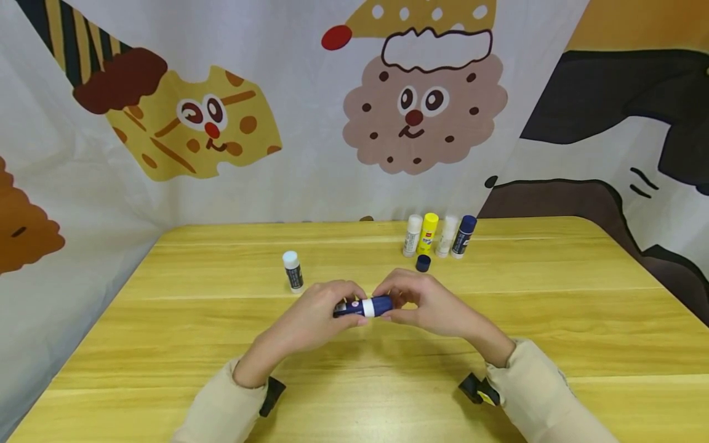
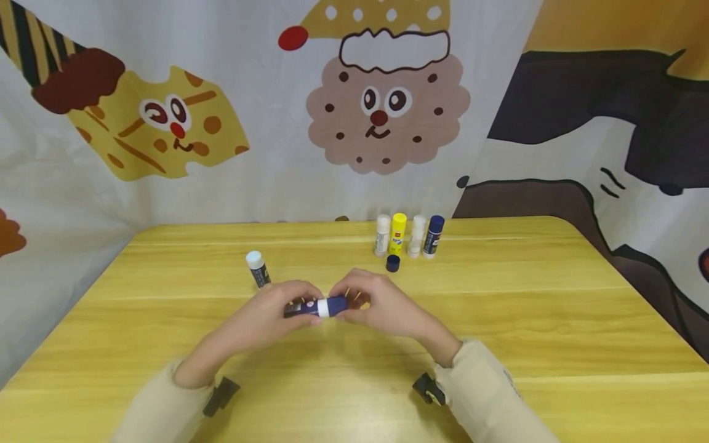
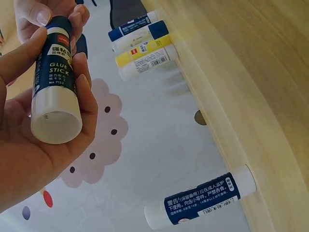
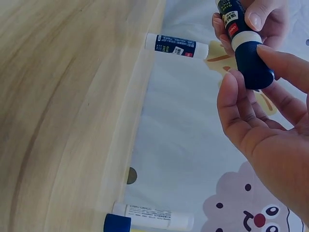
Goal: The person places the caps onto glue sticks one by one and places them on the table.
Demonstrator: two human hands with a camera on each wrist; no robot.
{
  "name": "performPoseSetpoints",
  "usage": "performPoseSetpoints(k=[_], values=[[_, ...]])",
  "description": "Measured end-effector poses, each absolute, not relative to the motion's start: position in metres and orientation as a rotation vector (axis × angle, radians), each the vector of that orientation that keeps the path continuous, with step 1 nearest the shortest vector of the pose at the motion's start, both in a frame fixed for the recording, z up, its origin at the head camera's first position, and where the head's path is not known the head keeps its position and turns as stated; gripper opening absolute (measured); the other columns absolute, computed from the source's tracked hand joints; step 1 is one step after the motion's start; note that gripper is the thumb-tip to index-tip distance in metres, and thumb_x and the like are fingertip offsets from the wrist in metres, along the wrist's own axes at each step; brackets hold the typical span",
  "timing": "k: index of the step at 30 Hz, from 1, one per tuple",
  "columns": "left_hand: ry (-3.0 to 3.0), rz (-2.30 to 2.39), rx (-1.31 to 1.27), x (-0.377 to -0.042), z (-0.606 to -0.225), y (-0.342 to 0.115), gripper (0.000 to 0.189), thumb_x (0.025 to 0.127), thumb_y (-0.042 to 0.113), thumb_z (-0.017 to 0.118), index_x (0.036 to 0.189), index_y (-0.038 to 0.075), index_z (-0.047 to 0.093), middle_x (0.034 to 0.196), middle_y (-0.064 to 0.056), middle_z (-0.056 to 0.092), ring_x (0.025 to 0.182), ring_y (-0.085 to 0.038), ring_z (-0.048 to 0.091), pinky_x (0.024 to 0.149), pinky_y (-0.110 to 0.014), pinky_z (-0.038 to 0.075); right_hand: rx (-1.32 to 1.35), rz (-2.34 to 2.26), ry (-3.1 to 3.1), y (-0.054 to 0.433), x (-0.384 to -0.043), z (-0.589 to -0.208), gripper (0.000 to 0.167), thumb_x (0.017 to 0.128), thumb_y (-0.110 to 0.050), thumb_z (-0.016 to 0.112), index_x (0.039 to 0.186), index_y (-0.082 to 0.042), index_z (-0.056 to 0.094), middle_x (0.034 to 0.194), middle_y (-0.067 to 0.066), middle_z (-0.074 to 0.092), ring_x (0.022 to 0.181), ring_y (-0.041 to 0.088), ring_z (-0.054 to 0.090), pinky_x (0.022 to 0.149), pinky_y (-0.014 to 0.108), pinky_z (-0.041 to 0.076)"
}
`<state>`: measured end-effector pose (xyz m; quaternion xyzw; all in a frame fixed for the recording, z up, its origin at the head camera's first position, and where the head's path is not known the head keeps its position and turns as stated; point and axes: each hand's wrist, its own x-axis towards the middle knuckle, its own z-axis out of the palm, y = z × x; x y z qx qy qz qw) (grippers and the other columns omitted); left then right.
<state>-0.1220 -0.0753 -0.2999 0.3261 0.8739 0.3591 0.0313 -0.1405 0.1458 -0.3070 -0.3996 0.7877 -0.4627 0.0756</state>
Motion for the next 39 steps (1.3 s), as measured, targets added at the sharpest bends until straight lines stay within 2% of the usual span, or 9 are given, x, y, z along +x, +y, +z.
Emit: performPoseSetpoints(k=[6,16,28,39], values=[[2.709,1.087,0.972,-0.1217,-0.2999,-0.0742,0.02,0.082,0.014,0.069,0.099,0.005,0.063,0.087,-0.001,0.062,0.07,-0.008,0.053,0.061,-0.022,0.046,-1.204,-1.393,2.352,0.1456,-0.1411,-0.3073,0.025,0.081,0.002,0.066,0.105,-0.003,0.06,0.094,0.004,0.055,0.075,0.015,0.05,0.068,0.029,0.049],[2.714,1.113,0.945,-0.1232,-0.3012,-0.0757,0.023,0.081,0.018,0.07,0.1,0.006,0.063,0.087,0.001,0.062,0.07,-0.006,0.054,0.06,-0.021,0.047,-1.213,-1.453,2.294,0.1463,-0.1417,-0.3093,0.025,0.081,0.003,0.065,0.105,-0.001,0.059,0.095,0.006,0.055,0.076,0.017,0.054,0.069,0.032,0.05],[2.716,1.115,0.954,-0.123,-0.3019,-0.0753,0.023,0.081,0.018,0.07,0.099,0.006,0.063,0.087,0.001,0.062,0.07,-0.006,0.054,0.06,-0.021,0.046,-1.269,-1.509,2.265,0.1449,-0.1411,-0.3123,0.027,0.079,0.009,0.064,0.104,0.002,0.06,0.096,0.008,0.056,0.078,0.017,0.055,0.07,0.033,0.051],[2.71,1.104,0.977,-0.1223,-0.3014,-0.0746,0.021,0.082,0.016,0.069,0.099,0.005,0.063,0.09,-0.001,0.063,0.071,-0.008,0.054,0.06,-0.022,0.046,-1.279,-1.505,2.261,0.1443,-0.1401,-0.3106,0.026,0.08,0.008,0.064,0.104,0.001,0.06,0.095,0.007,0.056,0.077,0.016,0.054,0.07,0.032,0.051]])
